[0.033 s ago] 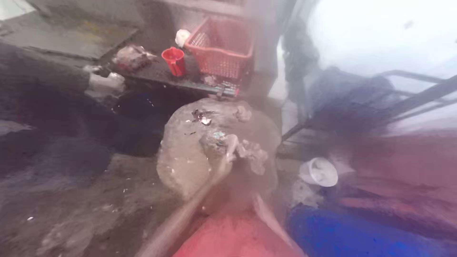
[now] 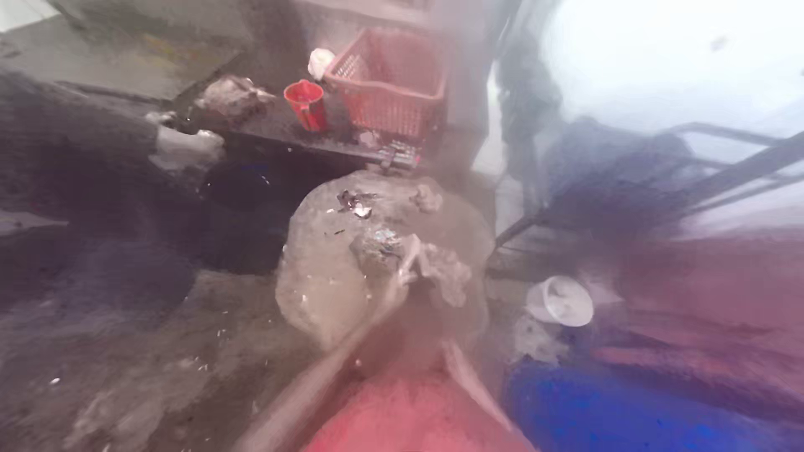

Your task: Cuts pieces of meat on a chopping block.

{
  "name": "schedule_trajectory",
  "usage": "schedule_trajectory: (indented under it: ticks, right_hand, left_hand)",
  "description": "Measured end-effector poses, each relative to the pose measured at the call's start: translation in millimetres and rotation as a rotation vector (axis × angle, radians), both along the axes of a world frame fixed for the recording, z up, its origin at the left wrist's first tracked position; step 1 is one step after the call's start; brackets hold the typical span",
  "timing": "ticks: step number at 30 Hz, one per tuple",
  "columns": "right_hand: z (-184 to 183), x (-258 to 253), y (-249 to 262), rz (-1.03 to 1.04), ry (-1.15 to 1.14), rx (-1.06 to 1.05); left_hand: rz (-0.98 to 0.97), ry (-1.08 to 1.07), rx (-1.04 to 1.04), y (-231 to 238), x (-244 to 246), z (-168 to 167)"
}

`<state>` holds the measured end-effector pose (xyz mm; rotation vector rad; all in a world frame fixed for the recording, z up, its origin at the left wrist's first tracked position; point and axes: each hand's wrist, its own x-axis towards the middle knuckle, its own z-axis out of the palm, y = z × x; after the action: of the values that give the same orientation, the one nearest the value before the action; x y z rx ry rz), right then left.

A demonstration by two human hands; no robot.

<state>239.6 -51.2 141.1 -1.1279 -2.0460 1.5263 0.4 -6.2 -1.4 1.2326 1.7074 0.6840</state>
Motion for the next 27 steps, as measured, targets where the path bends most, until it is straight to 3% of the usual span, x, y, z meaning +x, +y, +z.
schedule_trajectory:
  ticks: [1,2,3,4,5,6,8,9,10,12,15,18,22,25,27]
  right_hand:
    - [111.1,-33.6,16.5,-0.025,-0.326,-0.315]
    - [184.5,-60.9,24.3,-0.091,-0.52,-0.534]
    - [218.5,-72.7,24.3,-0.163,-0.601,-0.643]
    - [224.0,-71.8,23.5,-0.198,-0.606,-0.664]
    - [207.4,-60.4,19.6,-0.178,-0.565,-0.632]
    - [164.8,-38.6,11.3,-0.113,-0.471,-0.518]
    - [-8.7,19.5,-10.9,-0.04,-0.014,-0.021]
    - [-57.6,27.9,-11.7,-0.069,-0.031,-0.049]
    - [-74.1,27.1,-9.5,-0.098,-0.144,-0.161]
    - [-85.2,20.3,-1.8,-0.108,-0.265,-0.272]
    - [-100.6,19.2,0.5,-0.051,-0.375,-0.259]
    - [-104.7,28.0,-7.9,0.011,-0.527,-0.241]
    - [-112.8,39.3,-12.8,-0.032,-0.363,-0.301]
    - [-99.0,27.5,-5.7,-0.059,-0.214,-0.303]
    - [-78.2,6.4,5.1,-0.081,-0.12,-0.206]
  left_hand:
    - [-0.008,-0.031,0.044,4.5,-3.3,5.1]
    - [0.0,-0.084,0.038,0.9,-5.0,16.1]
    - [0.038,-0.143,-0.024,-7.2,-5.3,34.0]
    - [0.089,-0.188,-0.095,-7.8,-8.3,52.1]
    - [0.122,-0.236,-0.146,-10.8,-12.1,66.8]
    - [0.138,-0.275,-0.175,-15.8,-17.5,78.3]
    - [0.131,-0.358,-0.156,-26.4,-29.9,95.0]
    - [0.118,-0.403,-0.147,-30.6,-34.6,102.5]
    - [0.104,-0.451,-0.134,-34.4,-38.7,103.4]
    - [0.123,-0.545,-0.146,-40.1,-45.3,96.3]
    - [0.247,-0.633,-0.231,-45.4,-52.1,75.1]
    - [0.241,-0.67,-0.262,-54.8,-54.3,51.5]
    - [0.31,-0.697,-0.142,-63.4,-51.5,55.9]
    - [0.517,-0.581,0.028,-48.3,-54.2,77.6]
    - [0.541,-0.451,0.092,-35.0,-59.4,77.1]
